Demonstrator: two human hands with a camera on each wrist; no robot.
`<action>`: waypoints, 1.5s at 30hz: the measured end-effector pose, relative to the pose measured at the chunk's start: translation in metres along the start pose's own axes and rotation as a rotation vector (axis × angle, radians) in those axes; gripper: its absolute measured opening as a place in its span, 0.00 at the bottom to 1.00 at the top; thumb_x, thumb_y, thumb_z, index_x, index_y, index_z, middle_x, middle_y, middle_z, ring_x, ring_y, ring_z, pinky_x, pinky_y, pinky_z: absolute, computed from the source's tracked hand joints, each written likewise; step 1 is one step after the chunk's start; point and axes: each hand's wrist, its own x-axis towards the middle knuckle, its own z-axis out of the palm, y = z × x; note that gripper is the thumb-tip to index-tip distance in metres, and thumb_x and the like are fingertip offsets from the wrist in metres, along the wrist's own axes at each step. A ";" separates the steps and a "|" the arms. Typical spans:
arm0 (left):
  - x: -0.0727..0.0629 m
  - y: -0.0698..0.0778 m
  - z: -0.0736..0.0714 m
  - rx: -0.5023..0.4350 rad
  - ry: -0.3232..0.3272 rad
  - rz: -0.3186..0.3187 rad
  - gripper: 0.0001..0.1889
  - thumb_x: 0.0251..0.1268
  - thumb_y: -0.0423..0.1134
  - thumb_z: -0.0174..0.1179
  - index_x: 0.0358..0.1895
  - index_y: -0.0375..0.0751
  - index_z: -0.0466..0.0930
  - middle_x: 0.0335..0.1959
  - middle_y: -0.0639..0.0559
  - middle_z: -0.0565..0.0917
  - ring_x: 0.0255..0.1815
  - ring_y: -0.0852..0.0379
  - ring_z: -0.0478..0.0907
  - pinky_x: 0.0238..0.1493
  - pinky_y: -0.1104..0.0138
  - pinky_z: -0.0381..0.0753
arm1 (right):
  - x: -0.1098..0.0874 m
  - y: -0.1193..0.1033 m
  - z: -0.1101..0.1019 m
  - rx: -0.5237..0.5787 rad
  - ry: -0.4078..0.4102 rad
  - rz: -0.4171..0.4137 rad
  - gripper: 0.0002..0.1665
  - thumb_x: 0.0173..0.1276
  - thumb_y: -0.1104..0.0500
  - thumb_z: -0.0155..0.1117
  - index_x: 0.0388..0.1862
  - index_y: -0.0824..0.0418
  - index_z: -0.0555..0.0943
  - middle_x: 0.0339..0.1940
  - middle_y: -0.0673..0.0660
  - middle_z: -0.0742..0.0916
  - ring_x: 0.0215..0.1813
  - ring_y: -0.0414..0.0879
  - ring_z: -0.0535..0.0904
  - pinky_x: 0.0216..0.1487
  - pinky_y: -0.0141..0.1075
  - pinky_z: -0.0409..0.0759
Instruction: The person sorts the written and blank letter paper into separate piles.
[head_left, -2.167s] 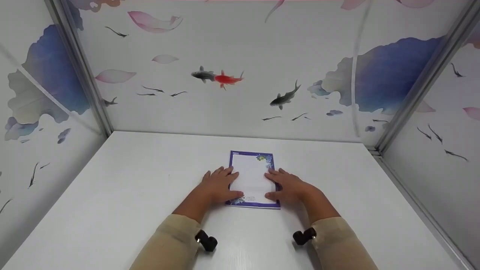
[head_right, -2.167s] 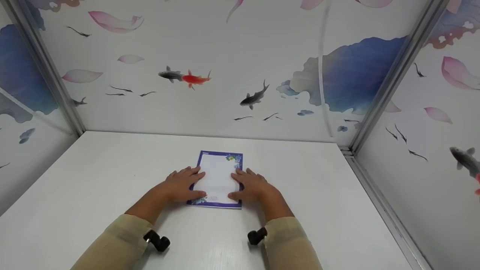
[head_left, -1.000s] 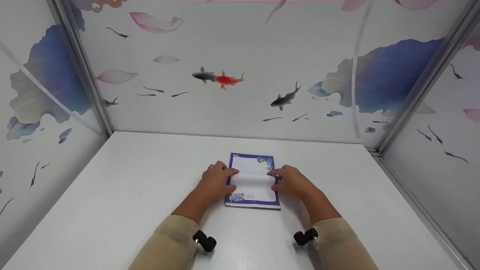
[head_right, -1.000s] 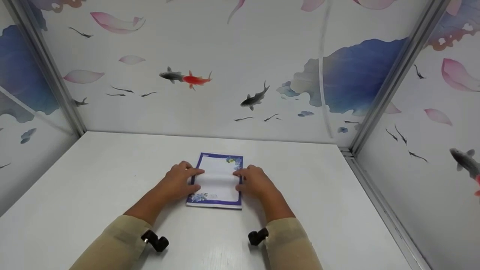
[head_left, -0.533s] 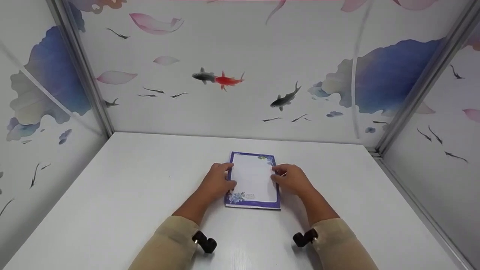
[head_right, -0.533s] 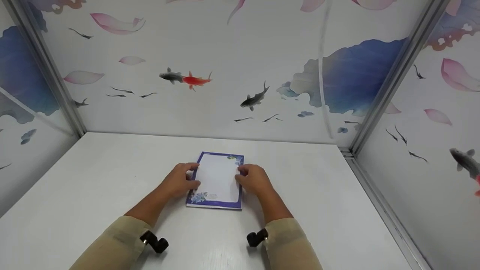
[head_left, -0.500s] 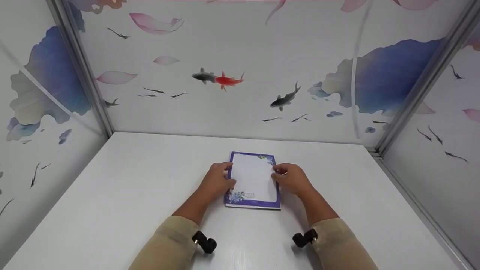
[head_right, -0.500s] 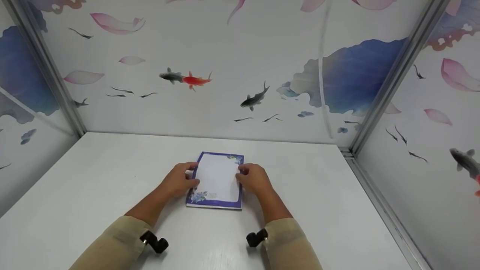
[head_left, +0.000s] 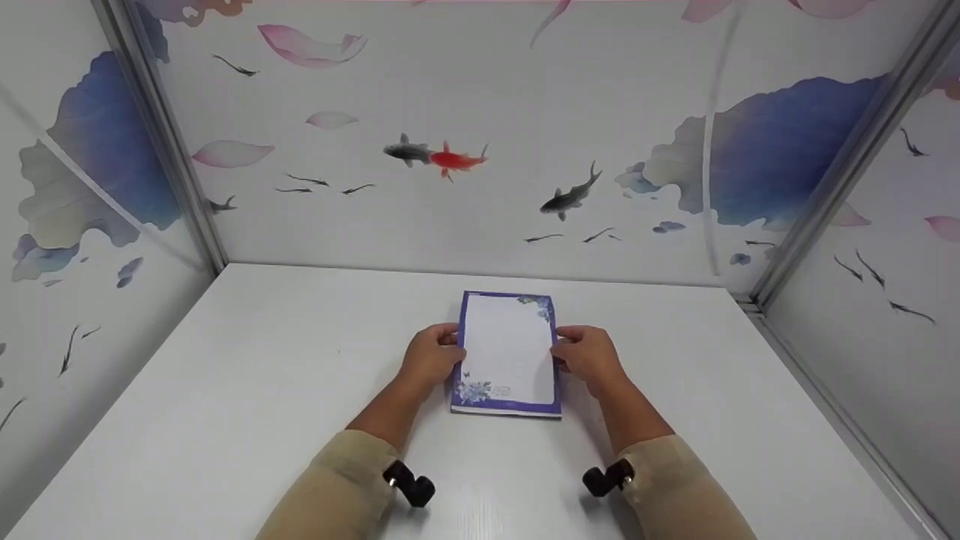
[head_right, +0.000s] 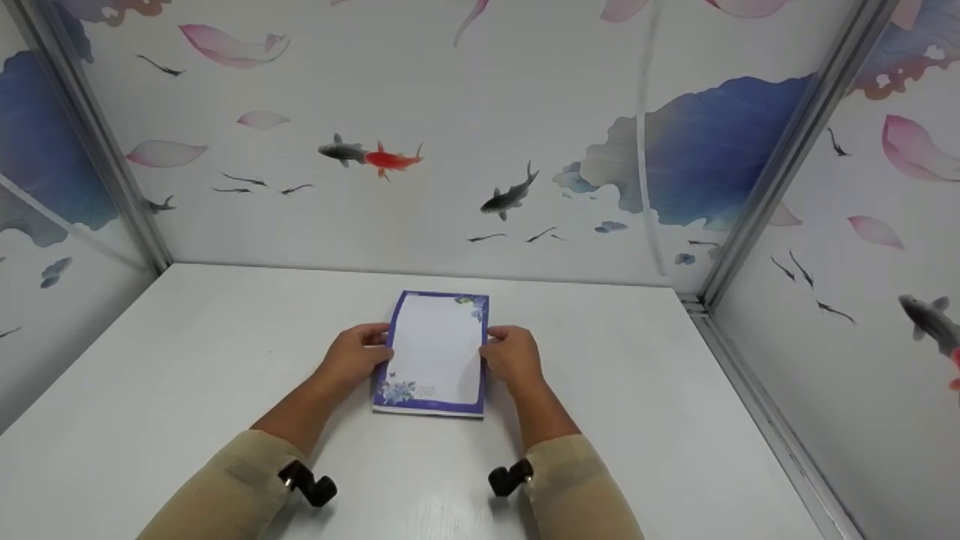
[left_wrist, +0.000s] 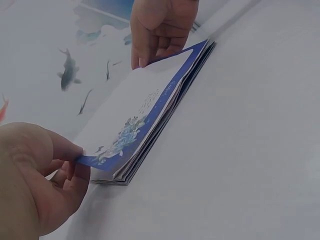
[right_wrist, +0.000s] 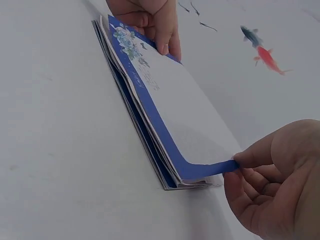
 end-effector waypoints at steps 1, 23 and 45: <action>0.000 0.000 0.000 0.023 0.008 0.008 0.25 0.73 0.33 0.65 0.72 0.44 0.80 0.60 0.47 0.86 0.61 0.50 0.83 0.66 0.57 0.85 | 0.000 0.000 0.000 0.002 -0.001 -0.005 0.28 0.77 0.62 0.64 0.75 0.60 0.79 0.62 0.63 0.87 0.57 0.52 0.88 0.61 0.43 0.90; -0.012 0.025 0.044 -0.052 -0.084 0.045 0.29 0.73 0.29 0.59 0.77 0.43 0.74 0.66 0.47 0.83 0.66 0.50 0.79 0.69 0.57 0.83 | 0.002 0.010 -0.060 0.093 -0.003 0.080 0.28 0.83 0.58 0.58 0.80 0.53 0.74 0.72 0.62 0.81 0.64 0.53 0.82 0.71 0.45 0.84; -0.037 0.062 0.154 -0.022 -0.184 0.031 0.29 0.71 0.28 0.59 0.75 0.44 0.76 0.67 0.51 0.84 0.72 0.50 0.77 0.76 0.55 0.78 | 0.004 0.068 -0.159 0.049 0.016 0.167 0.30 0.85 0.57 0.55 0.82 0.59 0.70 0.79 0.65 0.77 0.62 0.49 0.80 0.52 0.31 0.85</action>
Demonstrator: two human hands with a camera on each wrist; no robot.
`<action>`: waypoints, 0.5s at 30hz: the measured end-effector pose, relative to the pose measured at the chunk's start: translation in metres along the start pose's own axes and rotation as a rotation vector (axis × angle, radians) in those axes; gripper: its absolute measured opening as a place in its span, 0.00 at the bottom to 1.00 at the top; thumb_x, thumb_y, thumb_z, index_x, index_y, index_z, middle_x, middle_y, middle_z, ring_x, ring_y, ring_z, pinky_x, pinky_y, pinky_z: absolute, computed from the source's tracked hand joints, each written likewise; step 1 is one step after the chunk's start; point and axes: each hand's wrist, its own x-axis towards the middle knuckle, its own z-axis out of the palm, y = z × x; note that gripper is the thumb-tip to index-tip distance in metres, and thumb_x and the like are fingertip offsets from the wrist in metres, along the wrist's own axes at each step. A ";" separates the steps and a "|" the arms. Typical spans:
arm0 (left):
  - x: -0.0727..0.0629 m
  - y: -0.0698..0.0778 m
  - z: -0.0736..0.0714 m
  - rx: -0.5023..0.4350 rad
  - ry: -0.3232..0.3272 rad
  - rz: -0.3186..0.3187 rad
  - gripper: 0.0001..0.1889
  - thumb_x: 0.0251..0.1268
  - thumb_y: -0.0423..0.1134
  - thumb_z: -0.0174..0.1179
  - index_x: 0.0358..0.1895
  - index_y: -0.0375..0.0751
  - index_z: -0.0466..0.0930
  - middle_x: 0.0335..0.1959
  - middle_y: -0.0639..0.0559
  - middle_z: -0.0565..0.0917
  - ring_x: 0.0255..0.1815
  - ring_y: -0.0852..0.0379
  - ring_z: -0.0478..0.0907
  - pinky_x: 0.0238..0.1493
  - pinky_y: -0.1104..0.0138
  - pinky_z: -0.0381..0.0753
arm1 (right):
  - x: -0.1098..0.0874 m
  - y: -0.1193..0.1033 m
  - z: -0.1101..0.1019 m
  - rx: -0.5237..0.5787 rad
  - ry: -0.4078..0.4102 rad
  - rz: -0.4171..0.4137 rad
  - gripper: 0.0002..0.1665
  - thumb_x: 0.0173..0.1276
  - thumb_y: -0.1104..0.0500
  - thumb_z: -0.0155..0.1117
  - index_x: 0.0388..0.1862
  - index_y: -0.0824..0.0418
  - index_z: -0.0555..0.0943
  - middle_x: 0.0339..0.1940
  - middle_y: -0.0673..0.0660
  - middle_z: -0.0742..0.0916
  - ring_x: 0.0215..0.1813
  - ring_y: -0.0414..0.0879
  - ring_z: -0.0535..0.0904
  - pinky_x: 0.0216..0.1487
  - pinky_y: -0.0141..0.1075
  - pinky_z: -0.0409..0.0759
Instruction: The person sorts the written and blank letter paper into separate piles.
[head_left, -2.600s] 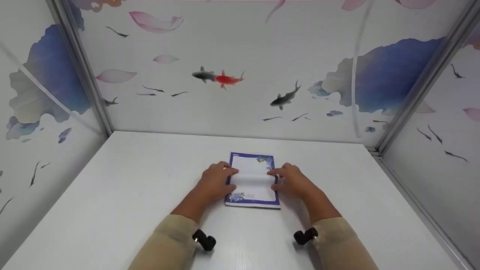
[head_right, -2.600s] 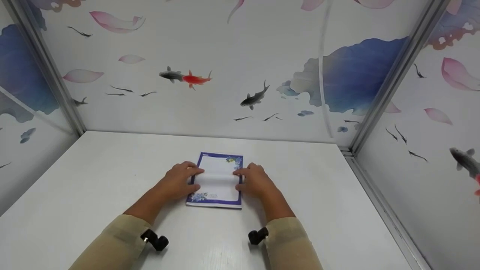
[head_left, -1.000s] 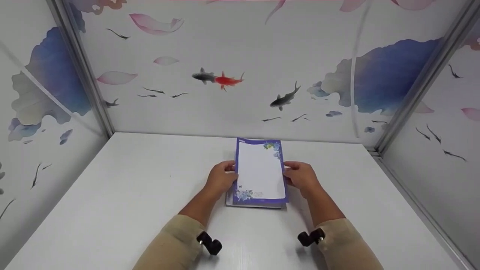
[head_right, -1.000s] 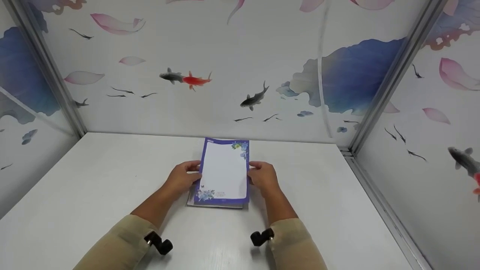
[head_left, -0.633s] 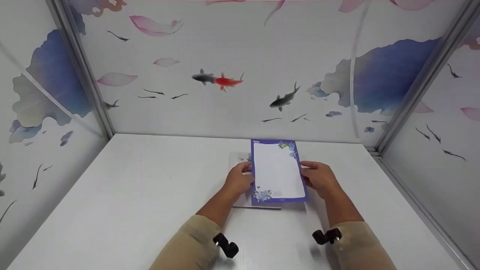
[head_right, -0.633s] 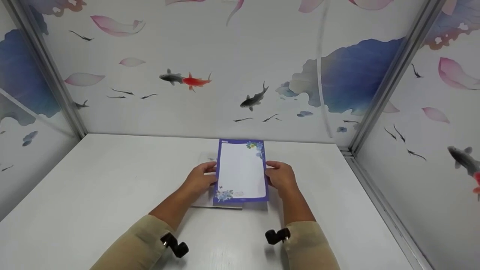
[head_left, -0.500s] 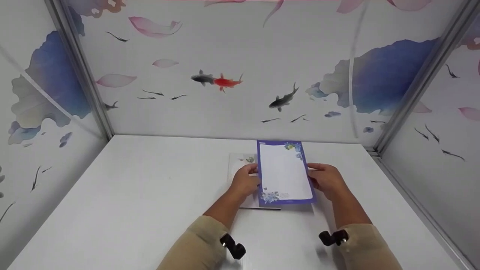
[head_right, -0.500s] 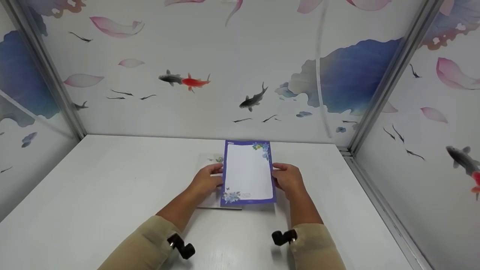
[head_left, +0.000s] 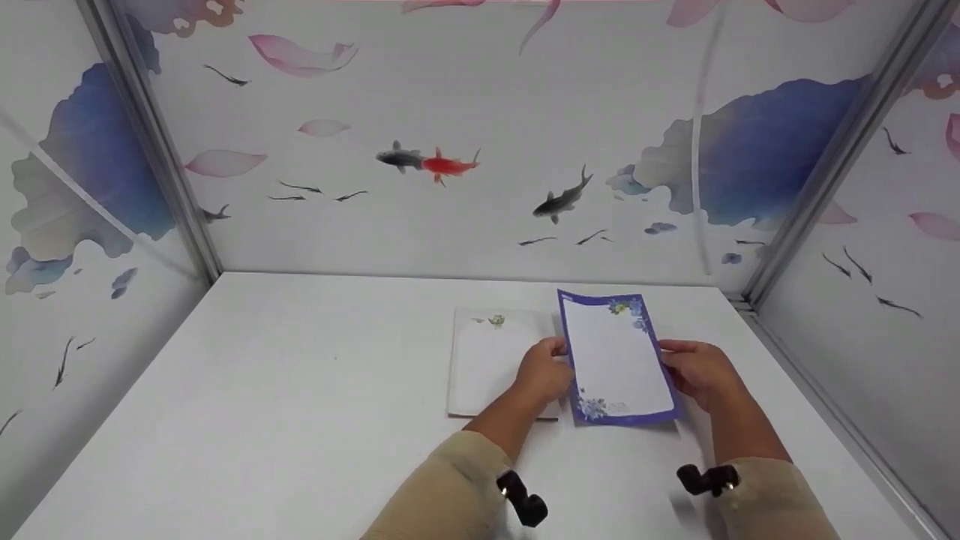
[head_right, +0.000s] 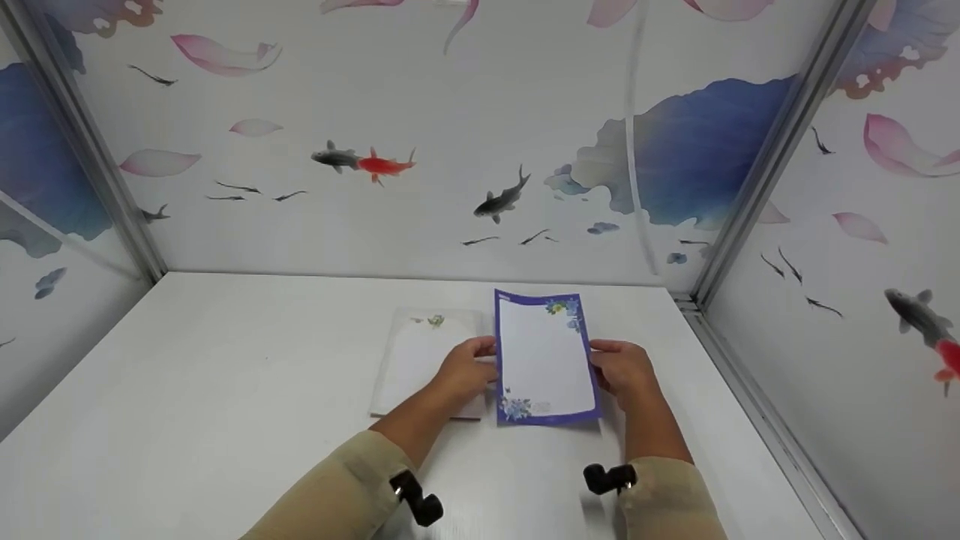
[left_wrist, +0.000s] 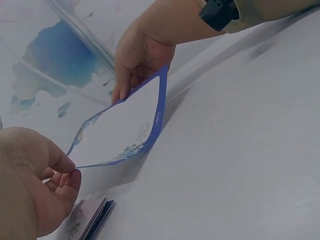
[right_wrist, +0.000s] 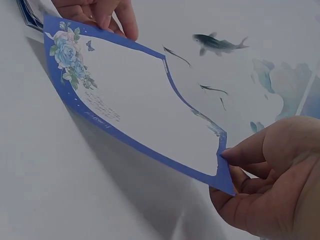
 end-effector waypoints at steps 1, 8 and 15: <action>0.000 0.001 0.003 0.010 0.001 0.007 0.29 0.70 0.28 0.59 0.74 0.44 0.77 0.66 0.52 0.84 0.71 0.50 0.77 0.76 0.55 0.78 | 0.000 0.002 -0.003 -0.002 0.002 0.002 0.30 0.86 0.57 0.55 0.82 0.59 0.70 0.80 0.65 0.76 0.62 0.49 0.80 0.52 0.31 0.85; 0.000 0.001 0.012 0.097 0.002 0.004 0.26 0.71 0.30 0.62 0.72 0.42 0.78 0.65 0.50 0.85 0.74 0.47 0.77 0.77 0.54 0.77 | 0.003 0.010 -0.006 -0.056 0.031 0.005 0.30 0.83 0.56 0.60 0.80 0.61 0.72 0.76 0.66 0.80 0.60 0.50 0.82 0.51 0.33 0.85; -0.003 0.001 0.010 0.129 -0.005 -0.004 0.28 0.73 0.32 0.63 0.76 0.38 0.74 0.69 0.45 0.84 0.77 0.44 0.77 0.79 0.53 0.75 | 0.005 0.012 -0.006 -0.117 0.075 0.005 0.30 0.81 0.55 0.62 0.77 0.66 0.75 0.70 0.69 0.83 0.58 0.53 0.84 0.53 0.39 0.87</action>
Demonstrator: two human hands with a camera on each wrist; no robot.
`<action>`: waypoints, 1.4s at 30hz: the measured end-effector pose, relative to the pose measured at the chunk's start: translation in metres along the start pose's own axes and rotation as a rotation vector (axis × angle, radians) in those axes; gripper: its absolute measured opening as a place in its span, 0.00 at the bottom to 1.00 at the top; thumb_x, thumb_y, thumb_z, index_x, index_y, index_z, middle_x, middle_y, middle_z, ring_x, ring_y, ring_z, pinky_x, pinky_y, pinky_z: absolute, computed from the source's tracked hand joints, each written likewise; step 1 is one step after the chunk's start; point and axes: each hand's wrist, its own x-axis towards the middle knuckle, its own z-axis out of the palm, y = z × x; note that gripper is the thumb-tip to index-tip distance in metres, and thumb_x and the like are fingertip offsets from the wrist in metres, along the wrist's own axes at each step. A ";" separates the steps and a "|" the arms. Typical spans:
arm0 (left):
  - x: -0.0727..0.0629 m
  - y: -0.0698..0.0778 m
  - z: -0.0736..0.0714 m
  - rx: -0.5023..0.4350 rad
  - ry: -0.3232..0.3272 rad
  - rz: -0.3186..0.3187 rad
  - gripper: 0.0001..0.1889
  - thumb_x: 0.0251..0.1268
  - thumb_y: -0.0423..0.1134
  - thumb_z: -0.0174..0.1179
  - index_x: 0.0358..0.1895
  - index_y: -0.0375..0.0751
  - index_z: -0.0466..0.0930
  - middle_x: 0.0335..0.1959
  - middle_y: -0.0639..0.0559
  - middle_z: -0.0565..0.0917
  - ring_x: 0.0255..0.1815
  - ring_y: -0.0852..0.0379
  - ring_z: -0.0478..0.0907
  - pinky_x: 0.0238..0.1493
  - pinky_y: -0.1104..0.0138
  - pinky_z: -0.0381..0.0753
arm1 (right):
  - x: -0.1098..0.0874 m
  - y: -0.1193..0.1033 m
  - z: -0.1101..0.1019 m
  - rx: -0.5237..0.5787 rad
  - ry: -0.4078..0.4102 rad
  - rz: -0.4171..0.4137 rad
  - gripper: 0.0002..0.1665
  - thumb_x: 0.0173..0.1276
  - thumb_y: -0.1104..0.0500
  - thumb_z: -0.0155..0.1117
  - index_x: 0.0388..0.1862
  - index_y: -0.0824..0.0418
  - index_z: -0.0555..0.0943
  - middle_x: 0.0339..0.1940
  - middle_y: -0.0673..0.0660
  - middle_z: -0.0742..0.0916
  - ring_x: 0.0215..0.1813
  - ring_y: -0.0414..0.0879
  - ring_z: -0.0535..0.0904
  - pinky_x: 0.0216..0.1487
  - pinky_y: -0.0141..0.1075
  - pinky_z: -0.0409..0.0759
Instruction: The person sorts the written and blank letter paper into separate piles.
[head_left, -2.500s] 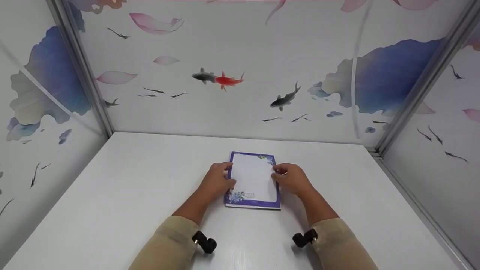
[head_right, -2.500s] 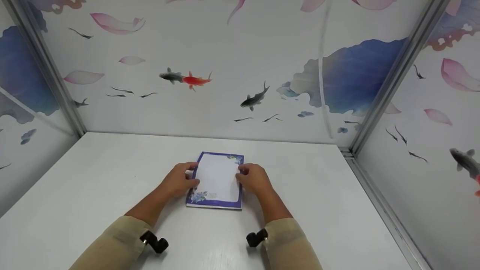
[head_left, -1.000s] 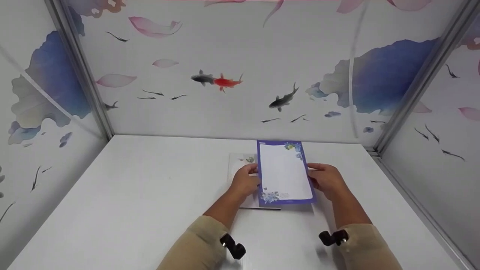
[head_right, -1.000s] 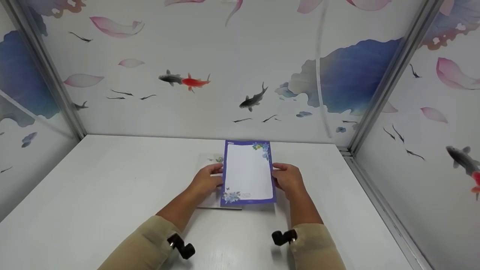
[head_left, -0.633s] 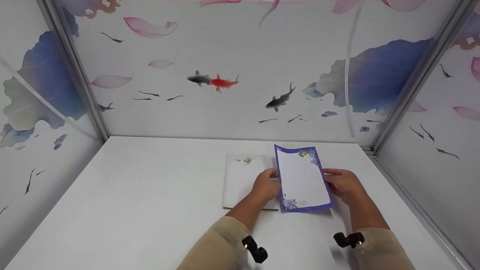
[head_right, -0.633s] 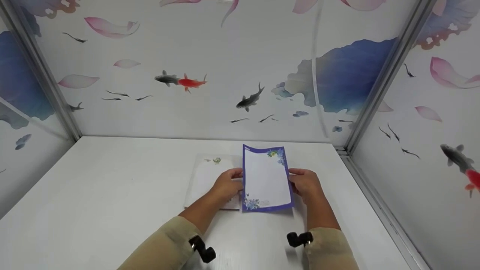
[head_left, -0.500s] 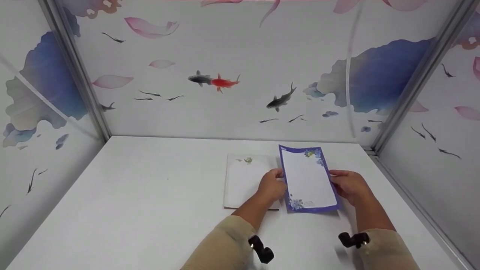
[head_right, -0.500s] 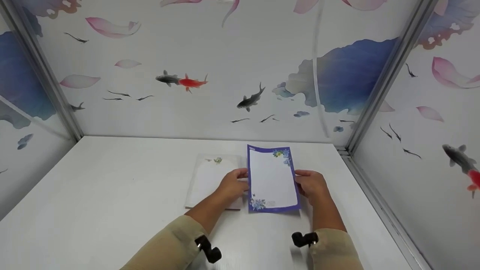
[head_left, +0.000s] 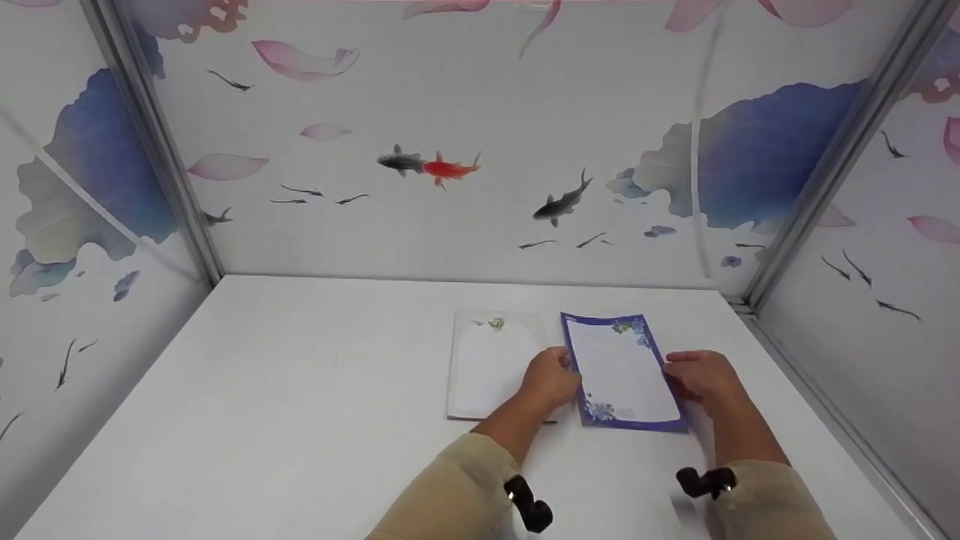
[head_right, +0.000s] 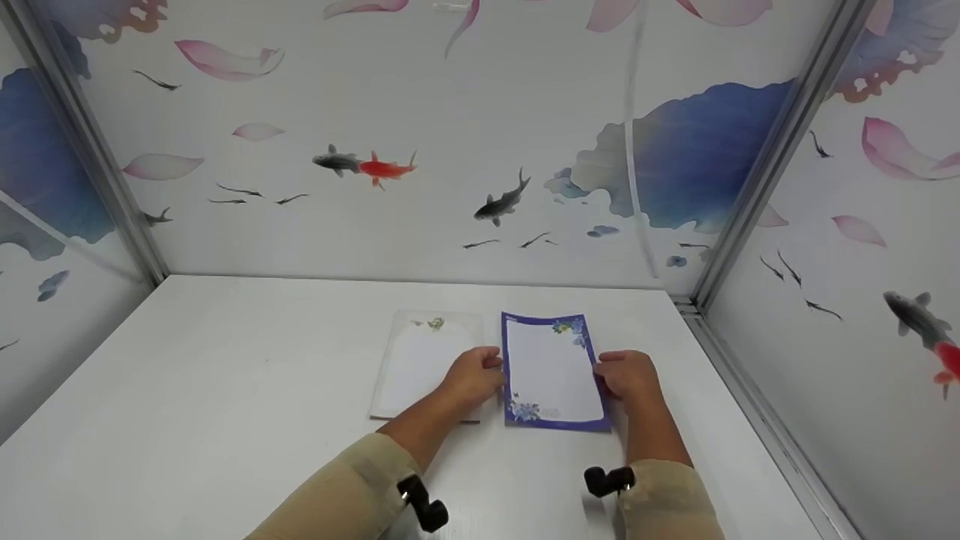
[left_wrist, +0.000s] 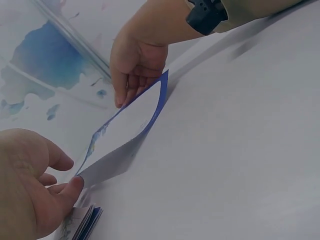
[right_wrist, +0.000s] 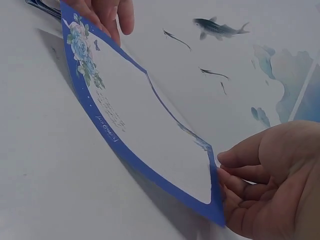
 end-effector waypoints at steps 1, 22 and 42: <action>0.000 0.000 0.000 0.004 -0.002 0.002 0.29 0.73 0.33 0.63 0.76 0.38 0.74 0.69 0.45 0.84 0.77 0.44 0.77 0.79 0.53 0.75 | 0.000 0.001 -0.001 -0.012 0.005 0.000 0.30 0.81 0.55 0.62 0.77 0.66 0.74 0.70 0.69 0.83 0.59 0.55 0.84 0.56 0.41 0.87; -0.007 -0.003 -0.010 -0.030 -0.037 0.042 0.29 0.76 0.43 0.61 0.77 0.46 0.73 0.71 0.48 0.83 0.75 0.45 0.79 0.77 0.52 0.78 | -0.009 -0.005 -0.001 -0.036 0.055 -0.104 0.37 0.84 0.46 0.57 0.80 0.68 0.69 0.76 0.71 0.78 0.71 0.63 0.81 0.71 0.50 0.83; 0.006 -0.043 -0.132 -0.136 0.049 0.085 0.31 0.78 0.48 0.61 0.81 0.49 0.69 0.73 0.51 0.81 0.77 0.48 0.76 0.76 0.53 0.79 | -0.023 -0.062 0.082 -0.029 -0.066 -0.247 0.36 0.81 0.38 0.61 0.80 0.52 0.74 0.74 0.60 0.83 0.73 0.58 0.81 0.77 0.54 0.78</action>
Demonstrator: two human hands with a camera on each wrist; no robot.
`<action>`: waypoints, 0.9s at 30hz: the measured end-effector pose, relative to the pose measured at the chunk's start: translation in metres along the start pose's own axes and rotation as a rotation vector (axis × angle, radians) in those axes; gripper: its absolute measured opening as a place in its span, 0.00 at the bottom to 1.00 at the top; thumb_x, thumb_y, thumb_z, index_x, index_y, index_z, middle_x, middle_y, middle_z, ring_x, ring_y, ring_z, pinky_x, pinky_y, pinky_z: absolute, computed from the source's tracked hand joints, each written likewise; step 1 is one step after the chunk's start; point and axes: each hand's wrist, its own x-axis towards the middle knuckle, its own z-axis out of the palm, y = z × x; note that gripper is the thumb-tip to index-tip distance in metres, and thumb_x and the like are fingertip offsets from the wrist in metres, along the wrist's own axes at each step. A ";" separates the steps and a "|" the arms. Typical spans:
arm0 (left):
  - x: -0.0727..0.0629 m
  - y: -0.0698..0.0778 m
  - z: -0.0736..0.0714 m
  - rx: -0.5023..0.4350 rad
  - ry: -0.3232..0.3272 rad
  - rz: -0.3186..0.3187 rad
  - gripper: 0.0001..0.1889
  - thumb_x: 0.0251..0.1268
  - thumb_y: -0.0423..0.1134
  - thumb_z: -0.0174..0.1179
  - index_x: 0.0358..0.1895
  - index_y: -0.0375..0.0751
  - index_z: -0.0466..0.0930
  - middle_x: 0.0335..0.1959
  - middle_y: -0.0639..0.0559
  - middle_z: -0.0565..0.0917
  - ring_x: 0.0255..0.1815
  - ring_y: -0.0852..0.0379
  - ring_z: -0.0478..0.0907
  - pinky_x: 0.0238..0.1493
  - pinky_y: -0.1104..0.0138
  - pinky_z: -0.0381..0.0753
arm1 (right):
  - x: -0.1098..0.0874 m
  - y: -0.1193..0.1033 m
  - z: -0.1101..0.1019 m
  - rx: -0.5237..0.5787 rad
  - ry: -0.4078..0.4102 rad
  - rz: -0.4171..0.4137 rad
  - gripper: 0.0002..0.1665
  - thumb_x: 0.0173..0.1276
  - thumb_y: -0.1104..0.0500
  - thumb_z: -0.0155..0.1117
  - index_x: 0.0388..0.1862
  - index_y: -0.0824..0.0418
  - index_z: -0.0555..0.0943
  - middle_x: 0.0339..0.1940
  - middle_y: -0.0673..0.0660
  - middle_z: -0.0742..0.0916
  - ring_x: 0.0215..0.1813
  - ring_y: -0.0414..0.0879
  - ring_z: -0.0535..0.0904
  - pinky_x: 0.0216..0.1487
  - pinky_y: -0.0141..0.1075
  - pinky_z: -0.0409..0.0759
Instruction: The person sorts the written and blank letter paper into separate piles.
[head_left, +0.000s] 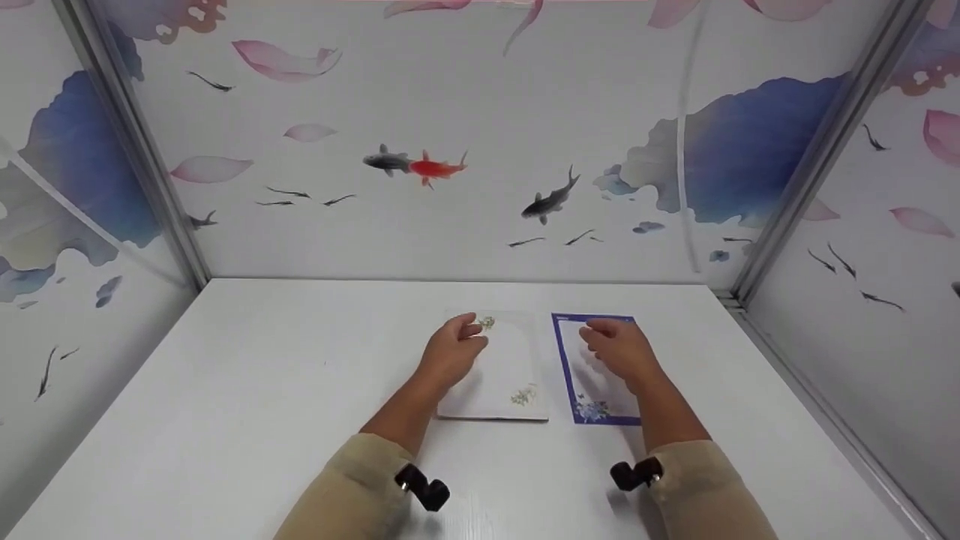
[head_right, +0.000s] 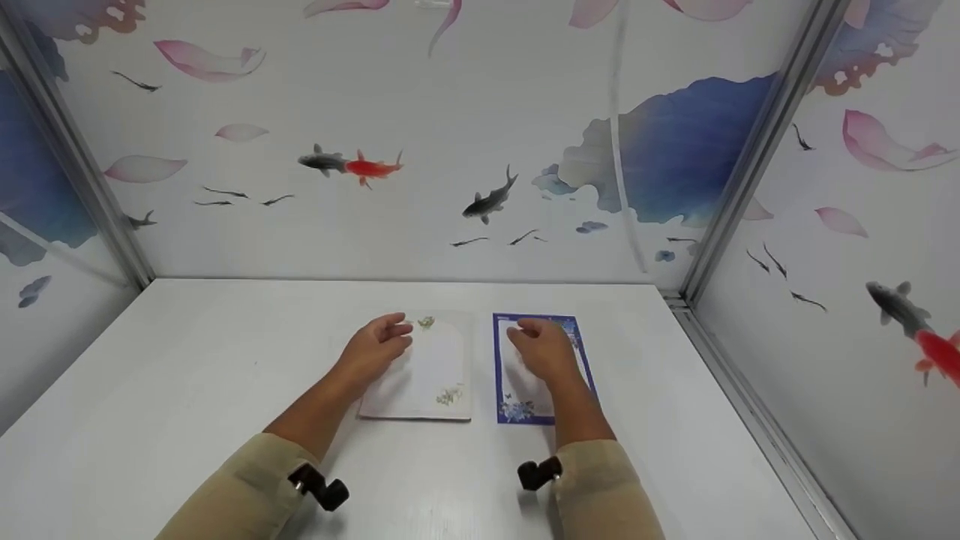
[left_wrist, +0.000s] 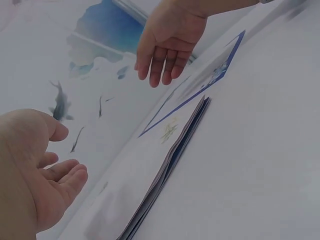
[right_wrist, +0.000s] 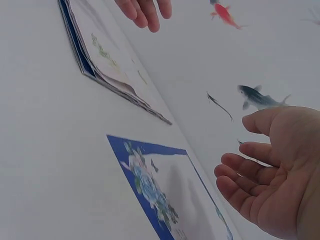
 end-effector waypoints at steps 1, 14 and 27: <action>0.001 -0.001 -0.004 0.001 0.011 -0.003 0.31 0.78 0.48 0.61 0.81 0.49 0.69 0.73 0.51 0.81 0.77 0.48 0.76 0.76 0.53 0.79 | 0.000 -0.002 0.004 0.003 -0.003 -0.006 0.36 0.81 0.38 0.62 0.80 0.52 0.74 0.74 0.59 0.83 0.73 0.58 0.81 0.77 0.54 0.78; 0.006 -0.021 -0.055 0.021 0.096 -0.033 0.32 0.79 0.48 0.59 0.82 0.49 0.66 0.76 0.49 0.78 0.79 0.46 0.74 0.78 0.50 0.77 | -0.003 -0.032 0.044 0.084 -0.040 -0.041 0.31 0.81 0.43 0.64 0.77 0.51 0.76 0.72 0.58 0.84 0.74 0.56 0.82 0.78 0.53 0.78; 0.001 -0.031 -0.056 0.300 -0.017 -0.001 0.39 0.76 0.58 0.62 0.85 0.56 0.62 0.87 0.47 0.62 0.88 0.41 0.59 0.85 0.41 0.63 | -0.008 -0.028 0.058 -0.131 -0.073 -0.160 0.37 0.77 0.40 0.68 0.81 0.49 0.73 0.81 0.56 0.78 0.82 0.59 0.73 0.80 0.59 0.74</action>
